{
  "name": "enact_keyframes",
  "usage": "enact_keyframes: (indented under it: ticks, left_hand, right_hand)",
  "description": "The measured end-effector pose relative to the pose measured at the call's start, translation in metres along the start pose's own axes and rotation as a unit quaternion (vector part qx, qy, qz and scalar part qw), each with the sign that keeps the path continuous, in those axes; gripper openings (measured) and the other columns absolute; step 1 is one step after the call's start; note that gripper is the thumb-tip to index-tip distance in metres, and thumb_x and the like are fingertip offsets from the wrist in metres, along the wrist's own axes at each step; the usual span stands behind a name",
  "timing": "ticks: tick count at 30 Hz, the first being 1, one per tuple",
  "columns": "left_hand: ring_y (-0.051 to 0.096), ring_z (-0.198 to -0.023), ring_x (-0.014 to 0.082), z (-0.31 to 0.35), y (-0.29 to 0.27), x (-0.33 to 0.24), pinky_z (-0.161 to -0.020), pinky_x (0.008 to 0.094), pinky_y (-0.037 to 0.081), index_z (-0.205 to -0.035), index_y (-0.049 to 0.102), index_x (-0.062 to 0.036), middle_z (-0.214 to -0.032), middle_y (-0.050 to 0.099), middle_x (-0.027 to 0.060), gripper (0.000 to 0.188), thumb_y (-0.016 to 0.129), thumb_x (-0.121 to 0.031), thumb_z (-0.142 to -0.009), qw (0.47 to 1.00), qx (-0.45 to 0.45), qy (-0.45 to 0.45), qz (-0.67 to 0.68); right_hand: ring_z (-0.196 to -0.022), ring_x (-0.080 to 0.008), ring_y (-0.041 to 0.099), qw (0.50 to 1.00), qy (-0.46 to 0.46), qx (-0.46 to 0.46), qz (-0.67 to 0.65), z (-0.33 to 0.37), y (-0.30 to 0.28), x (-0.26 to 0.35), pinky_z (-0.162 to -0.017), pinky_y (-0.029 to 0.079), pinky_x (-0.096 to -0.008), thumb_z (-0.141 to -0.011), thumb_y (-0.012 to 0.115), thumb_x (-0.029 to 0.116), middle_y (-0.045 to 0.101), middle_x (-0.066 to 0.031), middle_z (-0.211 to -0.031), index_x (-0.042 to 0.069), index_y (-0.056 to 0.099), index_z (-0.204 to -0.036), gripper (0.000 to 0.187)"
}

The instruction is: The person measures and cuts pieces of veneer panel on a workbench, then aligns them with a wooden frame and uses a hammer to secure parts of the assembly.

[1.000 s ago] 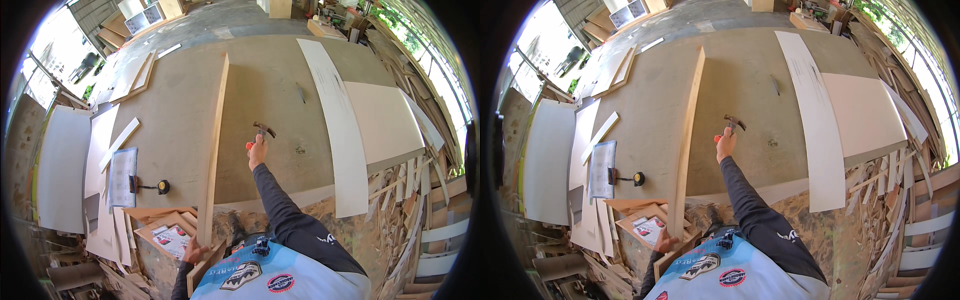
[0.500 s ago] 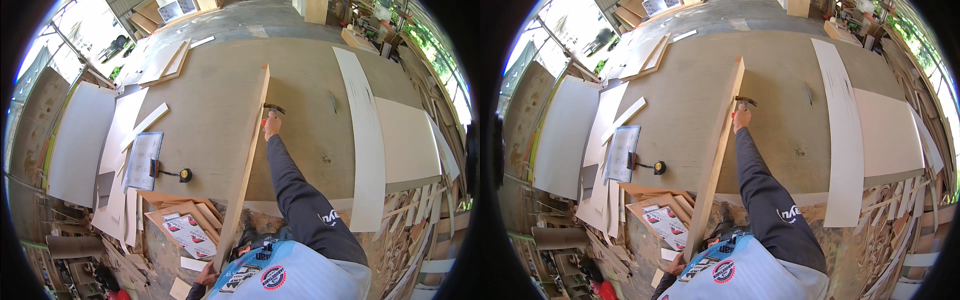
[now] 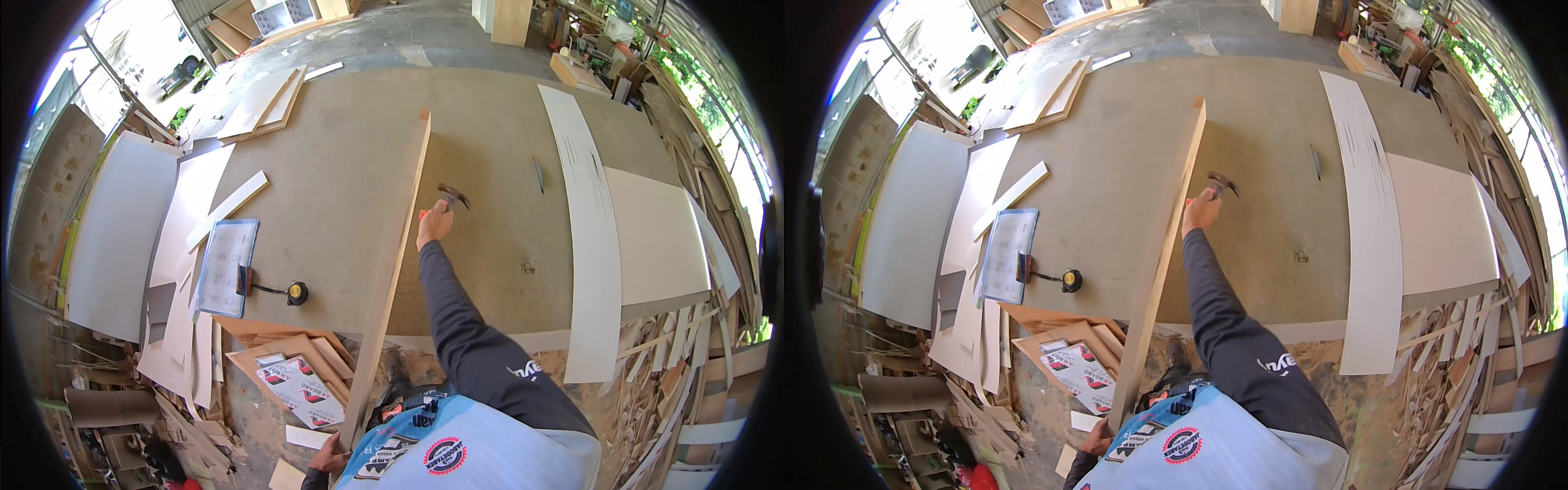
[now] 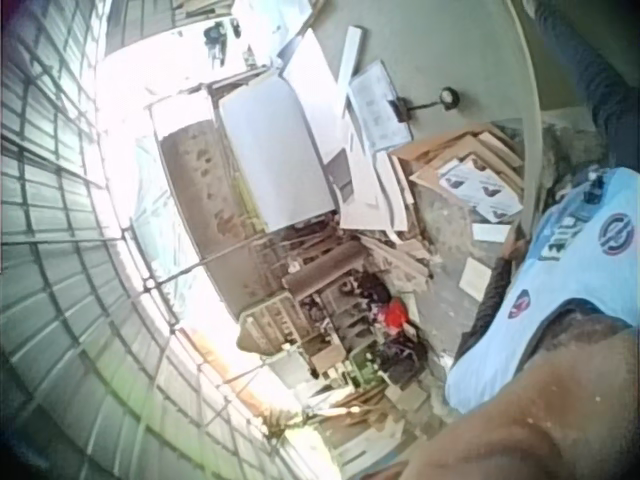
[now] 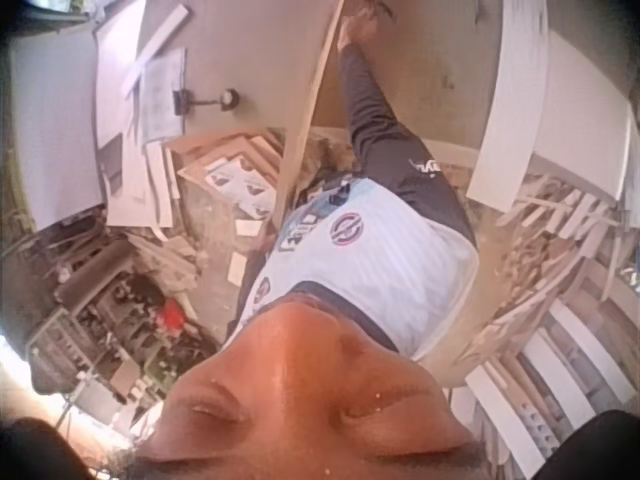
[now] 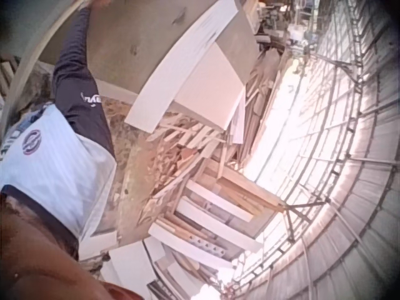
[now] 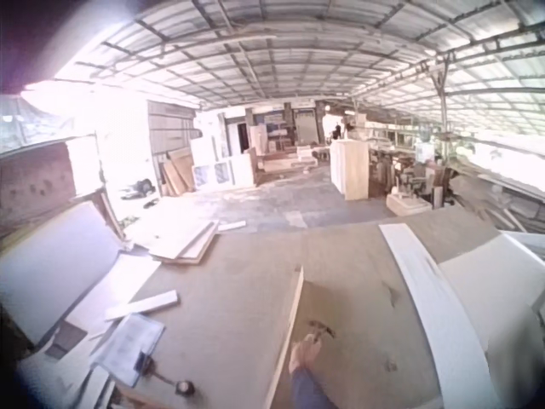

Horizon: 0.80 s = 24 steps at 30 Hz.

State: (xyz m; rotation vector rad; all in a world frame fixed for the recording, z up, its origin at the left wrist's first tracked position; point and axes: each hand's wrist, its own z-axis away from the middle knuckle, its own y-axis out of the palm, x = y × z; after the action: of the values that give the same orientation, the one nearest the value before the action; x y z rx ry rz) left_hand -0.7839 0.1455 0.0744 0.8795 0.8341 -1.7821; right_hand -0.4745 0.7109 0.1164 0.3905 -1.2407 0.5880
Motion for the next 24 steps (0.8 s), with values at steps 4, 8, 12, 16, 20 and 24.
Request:
enact_keyframes:
  ticks: [4,8,12,16,20,24]
  left_hand:
    - [0.059,-0.112,0.0285,-0.009,-0.001,-0.012,-0.100,0.0370,0.043,-0.134,0.047,0.0049,-0.122,0.062,0.0205,0.071,0.071,-0.016,-0.070,1.000,0.023,-0.011,0.014]
    - [0.058,-0.113,0.0275,-0.006,-0.016,-0.062,-0.100,0.0366,0.043,-0.135,0.046,0.0054,-0.122,0.062,0.0202,0.072,0.071,-0.016,-0.070,0.998,0.040,-0.030,-0.023]
    - [0.057,-0.114,0.0251,-0.010,-0.026,-0.037,-0.101,0.0360,0.043,-0.135,0.045,0.0057,-0.124,0.061,0.0184,0.070,0.070,-0.006,-0.072,0.996,0.052,-0.009,0.073]
    - [0.055,-0.116,0.0213,0.002,-0.033,-0.089,-0.102,0.0351,0.042,-0.137,0.044,0.0049,-0.128,0.059,0.0155,0.071,0.072,0.003,-0.072,0.991,0.059,-0.042,0.115]
    - [0.055,-0.116,0.0211,0.003,-0.050,-0.070,-0.102,0.0349,0.042,-0.136,0.045,0.0049,-0.127,0.059,0.0153,0.071,0.072,0.003,-0.070,0.997,0.031,-0.019,0.070]
    - [0.056,-0.115,0.0207,-0.005,-0.070,-0.008,-0.102,0.0347,0.042,-0.135,0.047,0.0046,-0.126,0.060,0.0148,0.071,0.073,0.004,-0.069,1.000,0.003,0.020,0.007]
  right_hand:
    - [-0.054,-0.0216,0.061,0.999,-0.038,-0.003,-0.022,-0.006,0.007,-0.025,-0.052,0.047,-0.0378,-0.093,0.049,0.034,0.060,-0.0133,-0.067,-0.003,0.056,-0.081,0.039]
    - [-0.050,-0.0219,0.058,0.983,0.011,0.174,-0.056,-0.033,0.019,-0.030,-0.050,0.047,-0.0378,-0.092,0.049,0.031,0.060,-0.0136,-0.067,-0.004,0.056,-0.081,0.037]
    - [-0.047,-0.0166,0.050,0.990,-0.042,-0.073,-0.117,-0.032,0.029,-0.031,-0.040,0.037,-0.0354,-0.091,0.052,0.028,0.051,-0.0040,-0.062,0.001,0.054,-0.078,0.030]
    - [-0.048,-0.0166,0.051,0.988,0.017,0.116,-0.103,0.003,0.026,-0.031,-0.039,0.036,-0.0350,-0.091,0.053,0.030,0.051,-0.0048,-0.062,0.003,0.052,-0.077,0.031]
    - [-0.044,-0.0148,0.045,0.982,0.099,0.063,-0.146,0.004,0.037,-0.020,-0.037,0.032,-0.0314,-0.091,0.053,0.032,0.048,-0.0027,-0.060,0.006,0.050,-0.077,0.030]
    - [-0.040,-0.0118,0.039,0.983,0.002,0.151,-0.104,-0.015,0.017,-0.031,-0.036,0.027,-0.0286,-0.091,0.055,0.032,0.043,0.0013,-0.055,0.010,0.050,-0.073,0.028]
